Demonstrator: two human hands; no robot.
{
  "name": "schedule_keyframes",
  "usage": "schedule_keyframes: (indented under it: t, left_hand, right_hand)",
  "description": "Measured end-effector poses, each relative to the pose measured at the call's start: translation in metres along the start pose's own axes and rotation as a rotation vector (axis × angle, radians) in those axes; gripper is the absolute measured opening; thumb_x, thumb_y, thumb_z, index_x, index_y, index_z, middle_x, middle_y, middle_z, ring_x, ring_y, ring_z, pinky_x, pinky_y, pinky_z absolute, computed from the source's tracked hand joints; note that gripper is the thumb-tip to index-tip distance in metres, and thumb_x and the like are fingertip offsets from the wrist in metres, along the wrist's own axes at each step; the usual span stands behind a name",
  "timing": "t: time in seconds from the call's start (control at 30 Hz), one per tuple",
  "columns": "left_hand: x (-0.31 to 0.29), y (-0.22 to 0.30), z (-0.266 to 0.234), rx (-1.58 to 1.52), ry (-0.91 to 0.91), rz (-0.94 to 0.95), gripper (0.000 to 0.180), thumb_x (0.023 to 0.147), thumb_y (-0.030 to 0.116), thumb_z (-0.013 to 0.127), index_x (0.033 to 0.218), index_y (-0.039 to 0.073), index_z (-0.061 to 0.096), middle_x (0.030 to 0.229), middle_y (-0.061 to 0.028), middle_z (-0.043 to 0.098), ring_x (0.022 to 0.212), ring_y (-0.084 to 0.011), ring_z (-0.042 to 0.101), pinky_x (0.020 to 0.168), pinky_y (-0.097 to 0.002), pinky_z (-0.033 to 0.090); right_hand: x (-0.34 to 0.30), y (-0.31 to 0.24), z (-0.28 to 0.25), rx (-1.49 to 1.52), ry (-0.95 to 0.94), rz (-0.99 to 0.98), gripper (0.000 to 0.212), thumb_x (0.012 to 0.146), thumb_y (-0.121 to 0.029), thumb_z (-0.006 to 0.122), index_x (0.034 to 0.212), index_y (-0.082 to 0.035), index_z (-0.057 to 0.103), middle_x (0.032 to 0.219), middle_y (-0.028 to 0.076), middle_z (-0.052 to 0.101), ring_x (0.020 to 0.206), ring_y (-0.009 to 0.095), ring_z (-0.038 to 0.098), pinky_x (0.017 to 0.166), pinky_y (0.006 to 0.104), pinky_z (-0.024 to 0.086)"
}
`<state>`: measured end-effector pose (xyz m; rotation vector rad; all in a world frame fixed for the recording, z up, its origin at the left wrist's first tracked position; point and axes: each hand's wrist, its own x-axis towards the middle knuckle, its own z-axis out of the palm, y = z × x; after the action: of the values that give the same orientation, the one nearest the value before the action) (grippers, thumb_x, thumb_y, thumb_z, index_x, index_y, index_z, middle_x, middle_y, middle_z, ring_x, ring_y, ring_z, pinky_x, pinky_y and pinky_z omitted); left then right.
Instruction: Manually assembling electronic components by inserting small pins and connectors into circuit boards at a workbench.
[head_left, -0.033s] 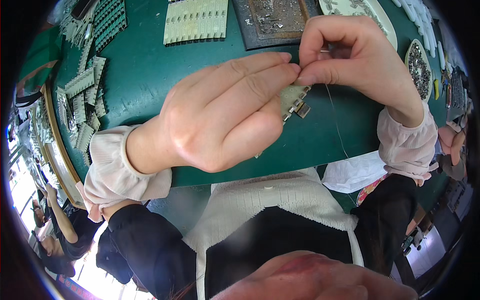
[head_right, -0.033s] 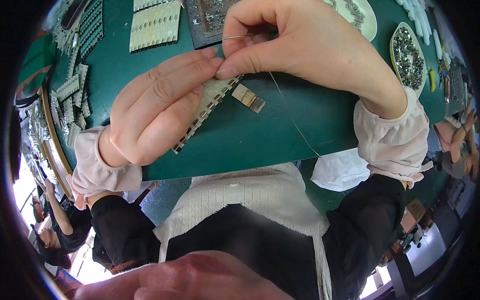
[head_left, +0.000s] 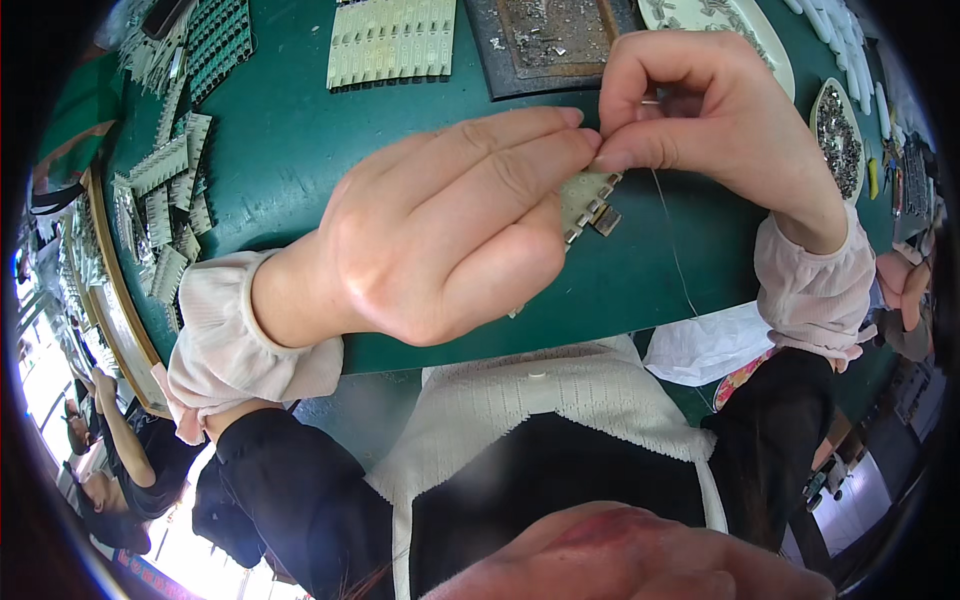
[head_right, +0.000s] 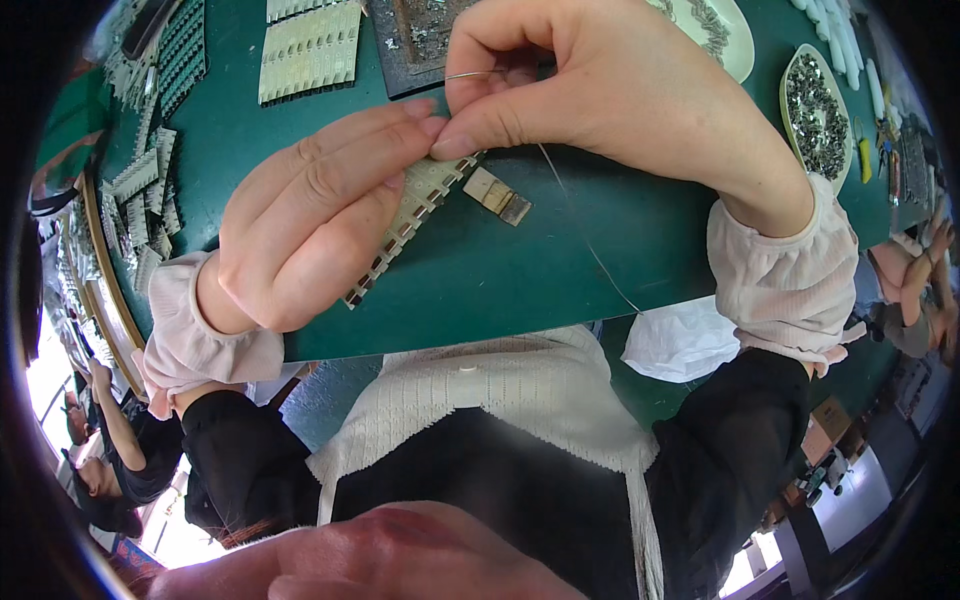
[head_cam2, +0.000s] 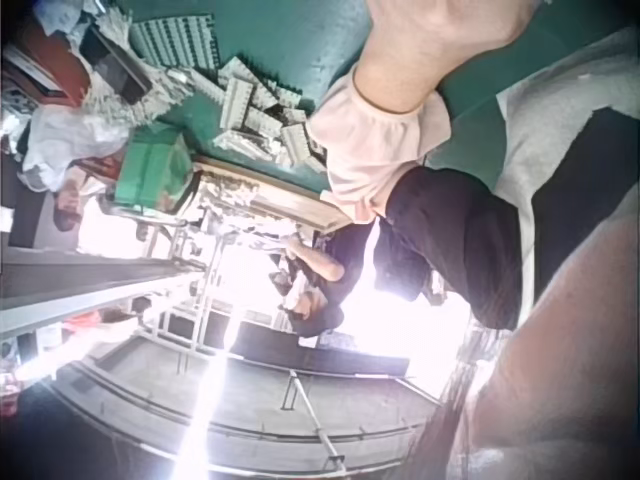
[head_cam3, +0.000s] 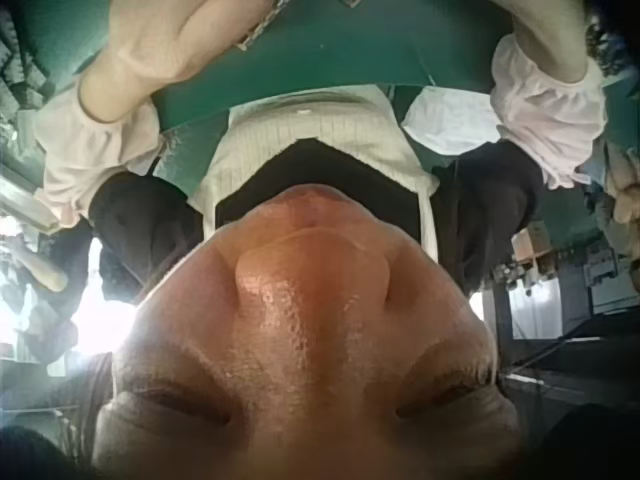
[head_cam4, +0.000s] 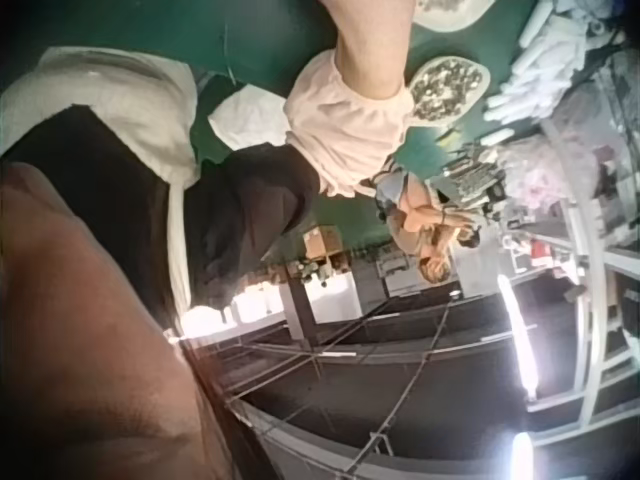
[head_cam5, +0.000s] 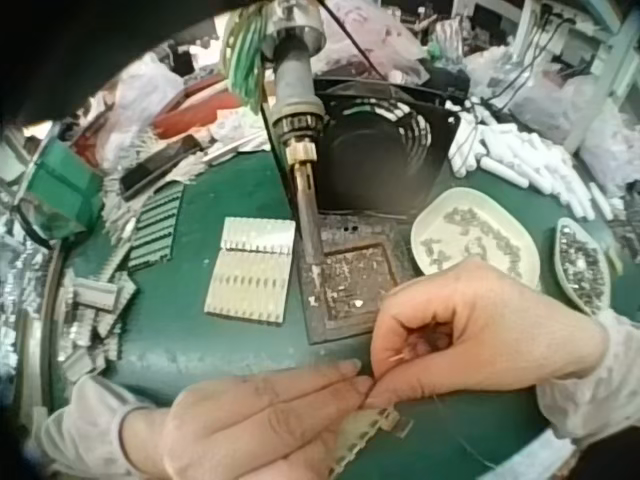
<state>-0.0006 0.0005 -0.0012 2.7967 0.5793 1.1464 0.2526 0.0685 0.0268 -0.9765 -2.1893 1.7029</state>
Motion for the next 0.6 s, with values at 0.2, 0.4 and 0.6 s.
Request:
schedule_keyframes:
  t: [0.2,0.4,0.6]
  left_hand:
    - [0.002,-0.002,-0.003,-0.036,0.004,0.019,0.02,0.068,-0.01,0.072,0.082,-0.014,0.058,0.103,-0.0356,0.07,0.094,-0.0444,0.074,0.077,-0.0433,0.064]
    - [0.005,0.003,-0.016,-0.296,-0.115,-0.315,0.015,0.081,-0.008,0.072,0.092,-0.008,0.061,0.106,-0.0279,0.072,0.096,-0.0334,0.075,0.082,-0.0402,0.063]
    - [0.003,-0.021,-0.014,-0.868,-0.052,-1.166,0.008,0.097,0.003,0.067,0.104,0.0,0.065,0.1,-0.007,0.073,0.088,-0.0183,0.073,0.088,-0.0328,0.061]
  right_hand:
    - [0.01,-0.023,-0.007,0.112,0.117,0.089,0.016,0.1,-0.006,0.065,0.112,-0.001,0.055,0.094,0.008,0.068,0.077,0.009,0.064,0.064,0.0185,0.049]
    - [0.007,-0.024,-0.015,0.466,0.09,0.301,0.014,0.105,-0.011,0.06,0.109,-0.001,0.052,0.082,0.016,0.073,0.063,0.012,0.068,0.051,0.0175,0.046]
    - [0.002,-0.028,-0.004,0.441,0.128,0.258,0.013,0.106,-0.011,0.059,0.106,-0.001,0.052,0.064,0.002,0.059,0.052,0.005,0.049,0.047,0.0204,0.035]
